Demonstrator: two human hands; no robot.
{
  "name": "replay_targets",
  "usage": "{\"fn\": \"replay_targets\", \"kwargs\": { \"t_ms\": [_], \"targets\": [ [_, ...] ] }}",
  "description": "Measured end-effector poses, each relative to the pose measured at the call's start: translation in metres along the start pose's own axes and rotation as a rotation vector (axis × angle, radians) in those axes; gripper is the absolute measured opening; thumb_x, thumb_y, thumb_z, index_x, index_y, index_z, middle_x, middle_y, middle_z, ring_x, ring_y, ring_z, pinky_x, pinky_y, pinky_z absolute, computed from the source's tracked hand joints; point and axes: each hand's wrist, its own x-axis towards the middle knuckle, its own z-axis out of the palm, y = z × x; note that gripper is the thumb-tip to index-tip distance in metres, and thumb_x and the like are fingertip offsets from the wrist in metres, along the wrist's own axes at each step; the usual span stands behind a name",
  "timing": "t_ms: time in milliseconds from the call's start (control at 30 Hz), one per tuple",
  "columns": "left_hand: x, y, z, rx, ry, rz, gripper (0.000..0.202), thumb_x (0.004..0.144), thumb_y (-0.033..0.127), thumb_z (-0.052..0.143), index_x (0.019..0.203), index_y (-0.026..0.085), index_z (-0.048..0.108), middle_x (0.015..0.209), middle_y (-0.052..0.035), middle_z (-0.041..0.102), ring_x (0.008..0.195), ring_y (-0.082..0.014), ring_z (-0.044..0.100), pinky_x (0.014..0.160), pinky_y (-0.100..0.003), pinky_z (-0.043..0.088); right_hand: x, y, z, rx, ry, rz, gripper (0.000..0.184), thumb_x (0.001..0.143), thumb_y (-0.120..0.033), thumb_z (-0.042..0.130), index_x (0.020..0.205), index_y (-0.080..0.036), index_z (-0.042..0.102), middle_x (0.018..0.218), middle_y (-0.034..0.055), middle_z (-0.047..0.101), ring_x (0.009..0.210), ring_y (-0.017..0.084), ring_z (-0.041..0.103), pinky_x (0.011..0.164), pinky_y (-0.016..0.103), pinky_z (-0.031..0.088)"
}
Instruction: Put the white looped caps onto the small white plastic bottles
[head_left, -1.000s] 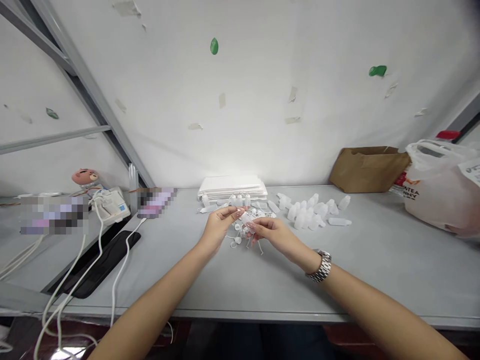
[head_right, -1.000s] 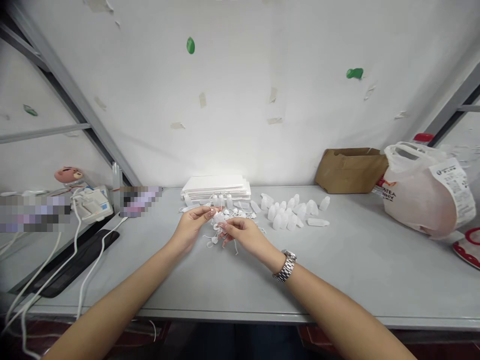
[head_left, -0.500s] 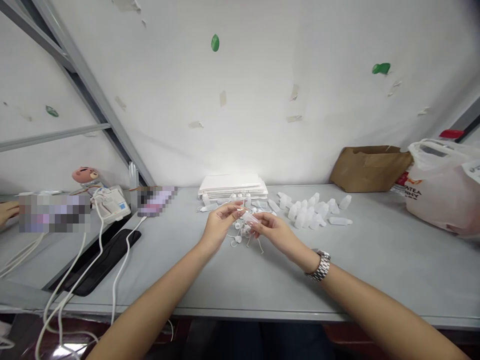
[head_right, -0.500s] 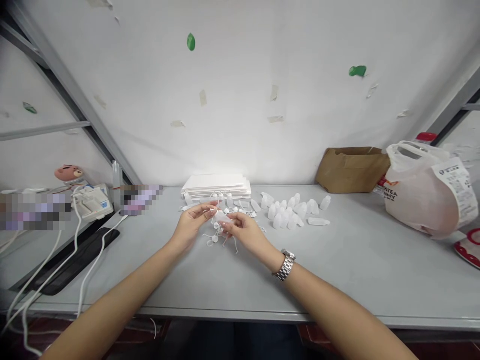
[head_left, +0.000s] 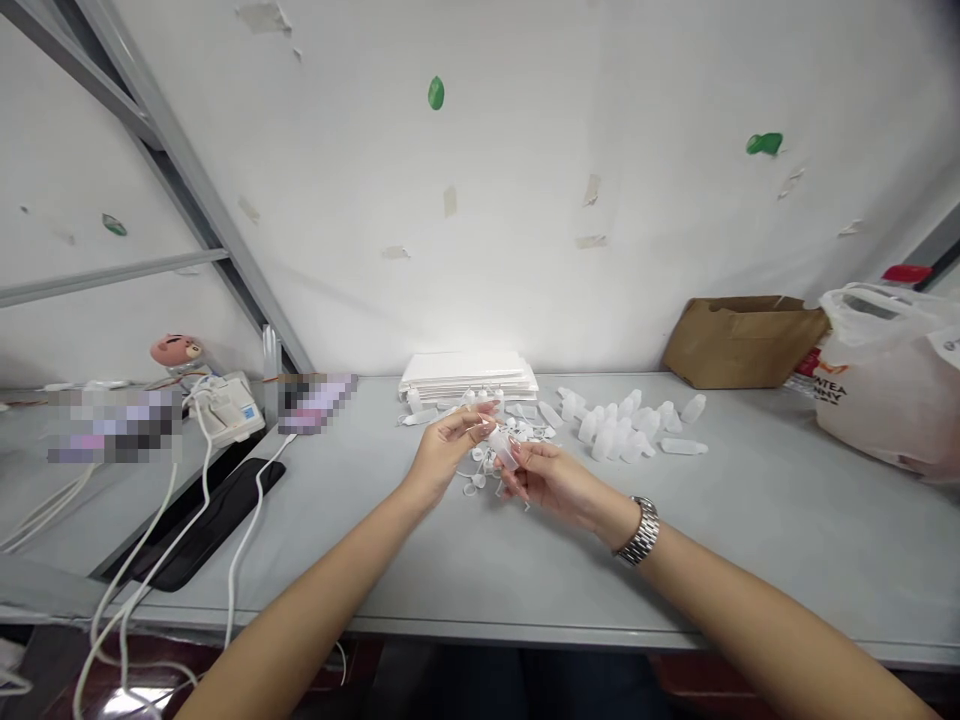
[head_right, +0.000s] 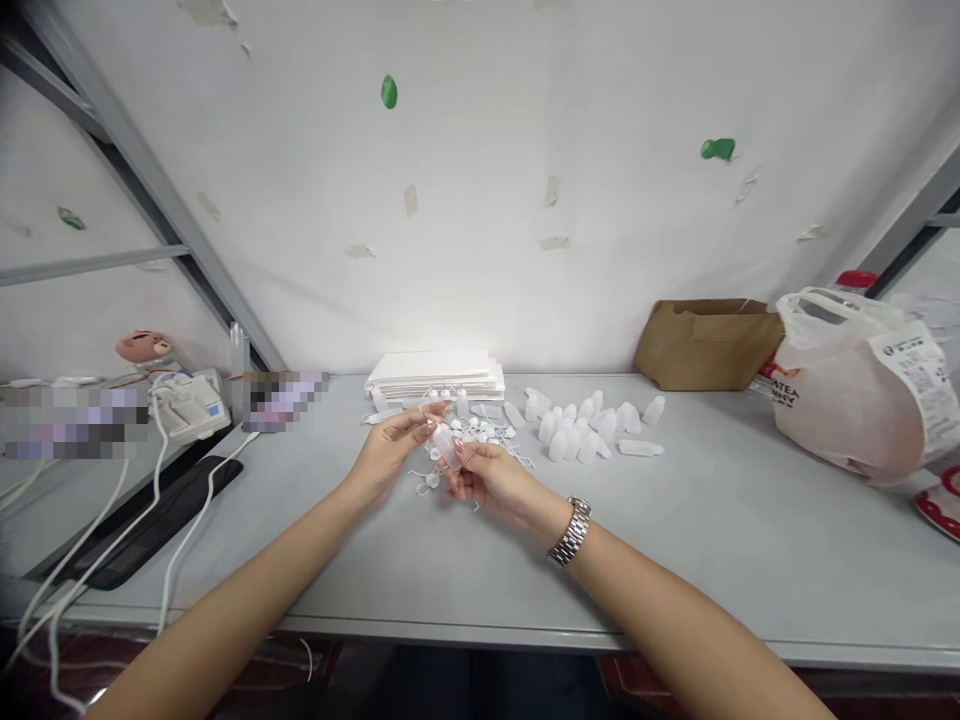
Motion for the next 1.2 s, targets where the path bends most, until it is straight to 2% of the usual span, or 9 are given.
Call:
{"fn": "replay_targets", "kwargs": {
  "t_ms": [167,267,400,533,733,933,1200],
  "targets": [
    [0.004,0.000,-0.007,-0.218,0.094,-0.017,0.033,0.075,0.030,0.062,0.105,0.018,0.059,0.103,-0.0107,0.066,0.097,-0.0222,0.060,0.089,-0.037,0.041,-0.001,-0.005,0.001,-0.086,0.056,-0.057,0.028,0.078,-0.041,0.057,0.068,-0.015,0.055,0.059,-0.0010,0.054,0.050,0.009,0.047,0.058,0.027,0.037],
    [0.006,0.003,-0.013,-0.318,0.094,-0.031,0.034,0.076,0.026,0.060,0.109,0.017,0.056,0.107,-0.0115,0.064,0.101,-0.0234,0.059,0.089,-0.038,0.043,-0.001,-0.007,0.002,-0.128,0.108,-0.080,0.030,0.078,-0.043,0.056,0.066,-0.016,0.053,0.056,-0.0018,0.053,0.050,0.009,0.046,0.059,0.027,0.036],
    [0.005,0.008,-0.012,-0.384,0.065,-0.036,0.032,0.075,0.019,0.061,0.107,0.016,0.056,0.121,-0.0117,0.056,0.113,-0.0234,0.051,0.095,-0.037,0.040,-0.001,-0.008,0.003,-0.193,0.195,-0.143,0.030,0.078,-0.045,0.055,0.067,-0.016,0.054,0.056,-0.0024,0.051,0.051,0.009,0.045,0.057,0.026,0.036],
    [0.003,0.009,-0.008,-0.318,0.081,-0.026,0.036,0.071,0.016,0.066,0.106,0.016,0.056,0.114,-0.0113,0.061,0.110,-0.0212,0.053,0.099,-0.035,0.036,-0.001,-0.007,0.002,-0.294,0.242,-0.176,0.031,0.078,-0.047,0.054,0.071,-0.017,0.055,0.057,-0.0021,0.051,0.052,0.010,0.046,0.057,0.027,0.036],
    [0.006,0.007,-0.011,-0.354,0.100,-0.051,0.021,0.074,0.018,0.062,0.095,0.014,0.061,0.111,-0.0112,0.063,0.106,-0.0219,0.057,0.095,-0.035,0.041,-0.001,-0.008,0.002,-0.405,0.286,-0.211,0.033,0.080,-0.048,0.050,0.070,-0.017,0.053,0.058,-0.0018,0.052,0.052,0.010,0.046,0.056,0.027,0.038],
    [0.007,0.009,-0.012,-0.401,0.149,-0.149,0.020,0.074,0.012,0.061,0.094,0.013,0.063,0.113,-0.0101,0.062,0.110,-0.0201,0.054,0.094,-0.030,0.042,-0.002,-0.009,0.006,-0.611,0.342,-0.200,0.035,0.080,-0.048,0.049,0.062,-0.018,0.048,0.053,-0.0027,0.050,0.051,0.010,0.047,0.056,0.026,0.039],
    [0.003,0.006,-0.005,-0.364,0.207,-0.195,0.019,0.071,0.015,0.064,0.090,0.014,0.066,0.110,-0.0091,0.064,0.106,-0.0193,0.057,0.089,-0.026,0.046,-0.002,-0.001,0.005,-0.715,0.365,-0.176,0.033,0.080,-0.049,0.049,0.069,-0.019,0.049,0.054,-0.0032,0.049,0.050,0.011,0.047,0.051,0.025,0.039]
  ]
}}
